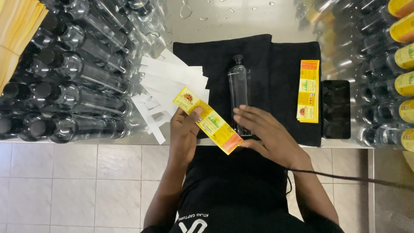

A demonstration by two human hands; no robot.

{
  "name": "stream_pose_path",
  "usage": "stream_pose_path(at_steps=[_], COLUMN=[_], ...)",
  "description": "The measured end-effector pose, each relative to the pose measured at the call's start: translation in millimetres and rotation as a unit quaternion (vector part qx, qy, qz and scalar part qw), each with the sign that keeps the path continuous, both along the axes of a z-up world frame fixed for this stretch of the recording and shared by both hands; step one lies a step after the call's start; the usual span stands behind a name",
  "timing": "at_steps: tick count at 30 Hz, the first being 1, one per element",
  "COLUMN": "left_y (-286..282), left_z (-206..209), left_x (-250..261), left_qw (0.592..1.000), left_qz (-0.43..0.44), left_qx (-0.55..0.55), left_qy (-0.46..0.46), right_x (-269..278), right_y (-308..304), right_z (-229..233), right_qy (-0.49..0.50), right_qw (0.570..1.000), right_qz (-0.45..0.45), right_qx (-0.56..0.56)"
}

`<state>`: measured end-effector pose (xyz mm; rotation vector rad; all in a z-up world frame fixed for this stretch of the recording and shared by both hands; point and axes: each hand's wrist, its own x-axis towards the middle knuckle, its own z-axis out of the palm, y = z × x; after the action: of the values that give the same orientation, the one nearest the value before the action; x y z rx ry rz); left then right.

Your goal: Manually applying adhesive labels to plastic bottles at a production station

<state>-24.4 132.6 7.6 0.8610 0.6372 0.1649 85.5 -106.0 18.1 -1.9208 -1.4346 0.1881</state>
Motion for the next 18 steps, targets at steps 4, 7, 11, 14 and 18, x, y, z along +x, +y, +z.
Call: stream_pose_path(at_steps=[4, 7, 11, 14, 18], left_y=[8.1, 10.8, 5.5, -3.6, -17.6], left_z=[26.0, 31.1, 22.2, 14.1, -10.5], left_x=[-2.1, -1.2, 3.9, 12.6, 17.3], left_qw=[0.996, 0.995, 0.995, 0.997, 0.998], left_qz=[0.072, 0.09, 0.097, 0.066, 0.04], left_qx=[0.044, 0.038, -0.011, -0.018, -0.034], left_qy=[-0.005, -0.02, -0.022, -0.028, -0.023], right_x=[8.8, 10.2, 8.0, 3.5, -4.3], right_y=[-4.1, -16.1, -43.6, -35.4, -1.4], right_z=[-14.3, -28.6, -58.2, -41.8, 1.6], right_qy=[-0.002, -0.037, -0.008, 0.036, 0.101], right_qw=[0.994, 0.986, 0.966, 0.94, 0.908], right_qz=[-0.084, -0.138, -0.257, -0.335, -0.401], right_qx=[-0.068, -0.084, -0.03, -0.049, -0.07])
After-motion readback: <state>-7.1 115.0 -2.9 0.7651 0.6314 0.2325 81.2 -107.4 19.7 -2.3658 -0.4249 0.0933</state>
